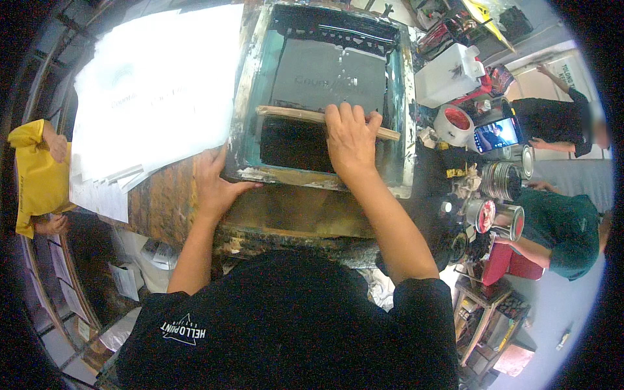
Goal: The person performs screen printing on sheets of paper by placing a sheet under a frame and using a squeegee to spread black ink across the mesh.
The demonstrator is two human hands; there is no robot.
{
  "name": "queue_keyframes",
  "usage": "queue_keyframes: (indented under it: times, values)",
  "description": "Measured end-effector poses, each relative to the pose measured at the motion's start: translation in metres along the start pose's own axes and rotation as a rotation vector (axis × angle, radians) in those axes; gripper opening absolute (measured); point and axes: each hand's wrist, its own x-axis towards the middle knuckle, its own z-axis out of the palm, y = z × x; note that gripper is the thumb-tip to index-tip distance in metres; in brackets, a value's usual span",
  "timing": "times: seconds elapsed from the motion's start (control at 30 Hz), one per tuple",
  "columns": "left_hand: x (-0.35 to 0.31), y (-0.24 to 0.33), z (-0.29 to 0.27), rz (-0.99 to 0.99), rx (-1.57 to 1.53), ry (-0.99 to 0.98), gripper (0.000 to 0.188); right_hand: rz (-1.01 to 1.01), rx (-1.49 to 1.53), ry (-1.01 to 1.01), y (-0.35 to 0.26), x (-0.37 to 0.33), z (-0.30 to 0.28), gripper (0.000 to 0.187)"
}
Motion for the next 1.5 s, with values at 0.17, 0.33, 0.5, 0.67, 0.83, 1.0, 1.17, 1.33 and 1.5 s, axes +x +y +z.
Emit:
queue_keyframes:
  times: [0.17,0.33,0.5,0.67,0.83,1.0,1.17,1.33,1.5]
  values:
    - [0.001,-0.005,0.003,0.04,-0.03,0.019,0.107,-0.025,-0.024,-0.037,-0.005,-0.009,-0.006,0.016]
    - [-0.001,-0.003,0.0,0.021,-0.021,-0.003,0.109,-0.047,0.014,-0.12,-0.019,-0.044,-0.03,0.02]
    - [0.002,-0.002,-0.004,0.035,-0.055,0.006,0.101,-0.042,0.092,-0.105,-0.02,-0.047,-0.047,0.022]
    - [0.002,0.013,-0.005,0.002,-0.475,0.146,0.105,-0.032,0.076,-0.007,-0.031,-0.054,-0.086,0.046]
    - [0.039,0.059,-0.034,-0.023,-1.009,0.268,0.094,-0.058,-0.015,0.308,-0.01,-0.006,-0.126,0.045]
    - [0.129,0.041,-0.025,0.404,-1.108,0.466,0.084,-0.076,-0.075,0.504,0.013,0.07,-0.177,0.045]
    - [0.261,-0.075,0.109,0.558,0.062,0.506,0.024,-0.102,0.025,0.53,0.009,0.1,-0.201,0.048]
    - [0.335,-0.048,0.158,0.564,0.268,0.173,0.027,-0.027,0.068,0.45,0.023,0.107,-0.208,0.052]
    - [0.342,-0.035,0.162,0.529,0.299,0.053,0.031,0.005,0.097,0.422,0.025,0.101,-0.212,0.054]
